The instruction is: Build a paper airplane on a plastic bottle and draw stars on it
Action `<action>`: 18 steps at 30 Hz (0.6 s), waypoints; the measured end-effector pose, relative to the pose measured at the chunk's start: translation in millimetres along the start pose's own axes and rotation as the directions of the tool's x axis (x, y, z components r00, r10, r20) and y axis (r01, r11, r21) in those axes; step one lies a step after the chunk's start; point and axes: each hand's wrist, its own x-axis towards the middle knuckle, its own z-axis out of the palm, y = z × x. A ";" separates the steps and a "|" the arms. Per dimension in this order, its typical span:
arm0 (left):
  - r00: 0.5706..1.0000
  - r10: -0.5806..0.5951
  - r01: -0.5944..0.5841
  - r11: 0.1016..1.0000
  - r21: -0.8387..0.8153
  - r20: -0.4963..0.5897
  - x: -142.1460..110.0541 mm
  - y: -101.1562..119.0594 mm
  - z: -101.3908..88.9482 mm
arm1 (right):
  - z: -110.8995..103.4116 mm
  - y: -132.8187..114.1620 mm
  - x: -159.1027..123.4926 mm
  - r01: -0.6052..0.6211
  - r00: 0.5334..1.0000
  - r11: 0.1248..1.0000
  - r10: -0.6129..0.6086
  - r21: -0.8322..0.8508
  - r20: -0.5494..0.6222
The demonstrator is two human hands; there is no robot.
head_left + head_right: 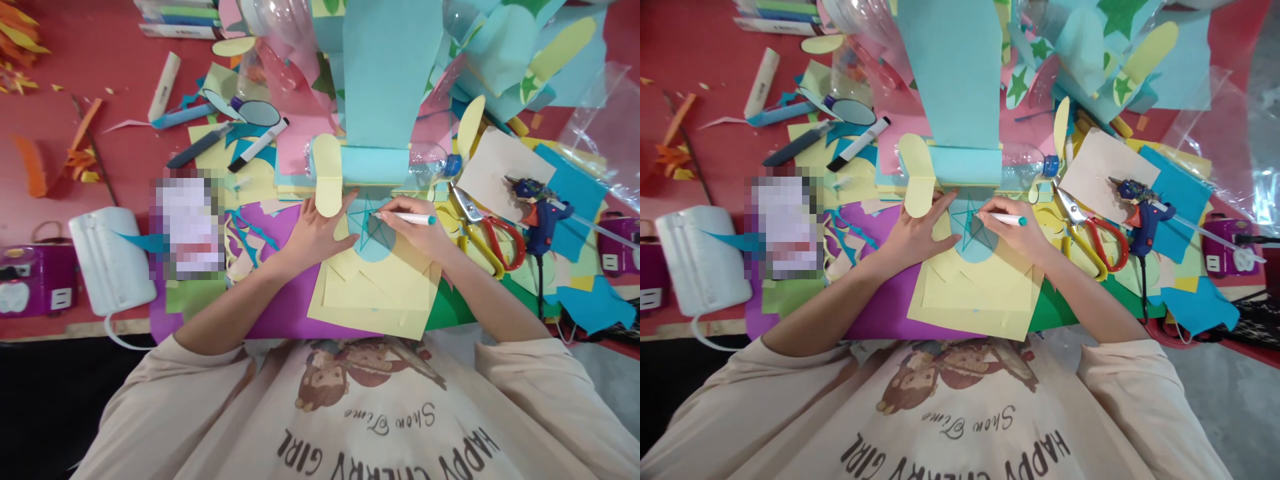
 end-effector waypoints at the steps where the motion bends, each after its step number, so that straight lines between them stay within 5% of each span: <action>1: 1.000 -0.003 0.003 1.000 0.000 0.004 0.0 0.4 -0.4 | -0.4 -1.2 -0.1 -0.003 1.000 1.000 0.003 -0.002 0.008; 18: 0.999 -0.022 0.022 1.000 0.003 0.043 0.4 3.0 -3.5 | -1.7 -5.0 -3.0 -0.072 0.988 0.997 0.073 -0.011 0.134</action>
